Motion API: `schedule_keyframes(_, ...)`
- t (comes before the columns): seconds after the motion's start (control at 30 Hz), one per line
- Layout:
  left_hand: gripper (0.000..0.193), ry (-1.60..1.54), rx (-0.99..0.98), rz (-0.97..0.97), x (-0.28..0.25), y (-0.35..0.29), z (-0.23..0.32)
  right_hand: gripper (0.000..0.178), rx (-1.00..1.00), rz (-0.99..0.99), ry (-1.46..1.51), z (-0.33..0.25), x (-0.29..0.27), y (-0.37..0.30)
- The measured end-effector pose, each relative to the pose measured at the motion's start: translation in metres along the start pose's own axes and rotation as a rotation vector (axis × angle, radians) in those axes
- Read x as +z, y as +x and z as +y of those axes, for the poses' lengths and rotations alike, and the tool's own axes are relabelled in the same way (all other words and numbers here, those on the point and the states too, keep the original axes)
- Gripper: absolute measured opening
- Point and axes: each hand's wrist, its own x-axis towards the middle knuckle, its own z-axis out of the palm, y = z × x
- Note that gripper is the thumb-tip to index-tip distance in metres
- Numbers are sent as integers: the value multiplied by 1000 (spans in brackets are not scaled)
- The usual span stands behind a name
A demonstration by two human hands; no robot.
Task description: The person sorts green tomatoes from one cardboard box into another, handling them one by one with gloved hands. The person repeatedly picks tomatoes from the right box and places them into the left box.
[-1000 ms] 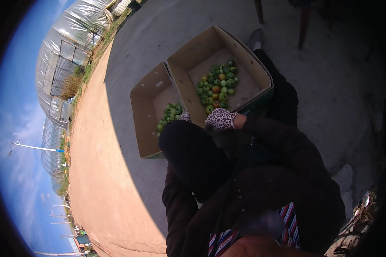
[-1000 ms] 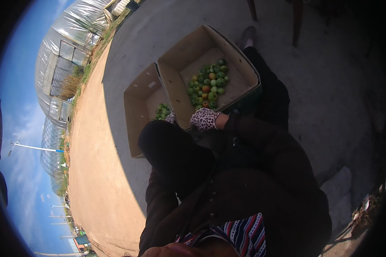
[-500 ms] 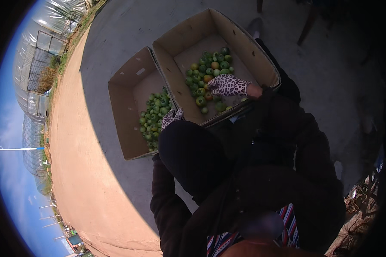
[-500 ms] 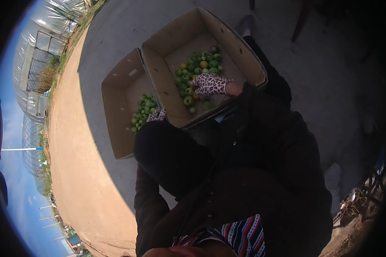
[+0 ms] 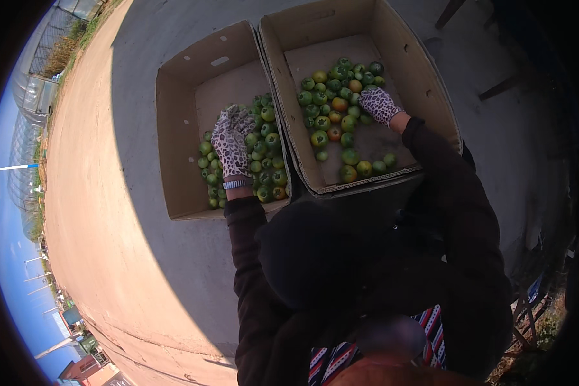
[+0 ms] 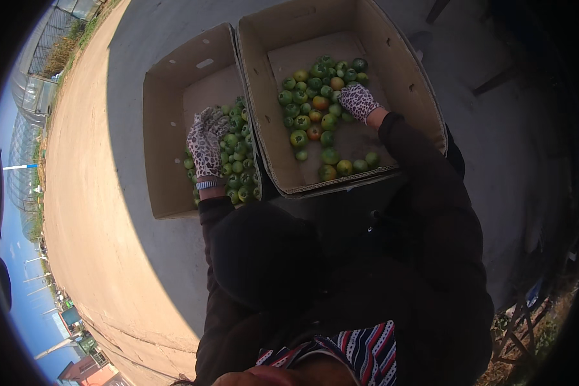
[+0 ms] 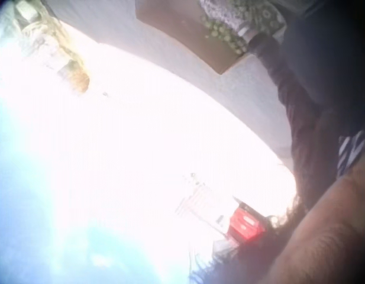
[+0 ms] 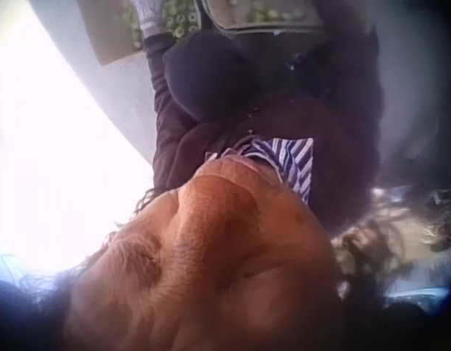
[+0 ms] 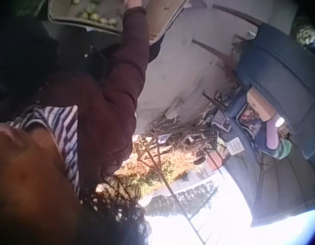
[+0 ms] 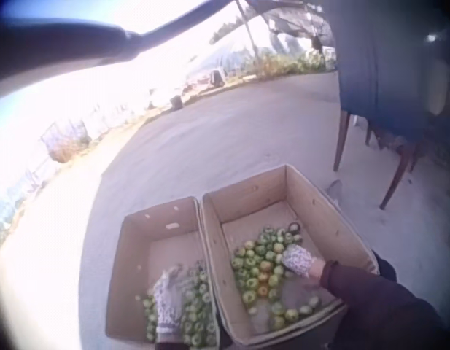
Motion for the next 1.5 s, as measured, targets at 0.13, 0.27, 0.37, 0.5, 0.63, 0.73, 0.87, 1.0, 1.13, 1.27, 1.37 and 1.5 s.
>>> schedule_keyframes(0.13,45,-51,30,63,-7,-4,5,22,-53,-61,-36,-5,2,7)
schedule_keyframes(0.27,43,-74,14,66,-9,2,2,29,-110,-49,-91,2,-10,2)
schedule_keyframes(0.37,28,-21,57,92,1,-14,9,46,103,-26,71,-16,-73,-7)
schedule_keyframes(0.5,23,243,65,-229,29,-34,1,57,179,317,400,-63,-153,-11)
schedule_keyframes(0.63,40,351,208,-355,48,-51,15,56,-108,510,523,-139,-178,4)
schedule_keyframes(0.73,45,334,362,-314,42,-41,-1,56,-179,355,455,-184,-189,18)
schedule_keyframes(0.87,39,258,224,-137,19,-40,18,54,-336,378,623,-195,-183,22)
schedule_keyframes(1.0,47,762,21,-65,-67,-10,19,44,-165,364,584,-142,-166,0)
schedule_keyframes(1.13,61,1545,-95,-282,-85,-7,-7,32,108,276,542,-72,-97,-31)
schedule_keyframes(1.27,63,1671,-238,-507,-79,-15,-35,26,184,238,600,-64,-96,-32)
schedule_keyframes(1.37,53,1720,-208,-439,-81,-17,-57,26,107,218,599,-57,-86,-35)
schedule_keyframes(1.5,50,1595,-201,-325,-95,-18,-72,25,130,115,571,-67,-96,-37)
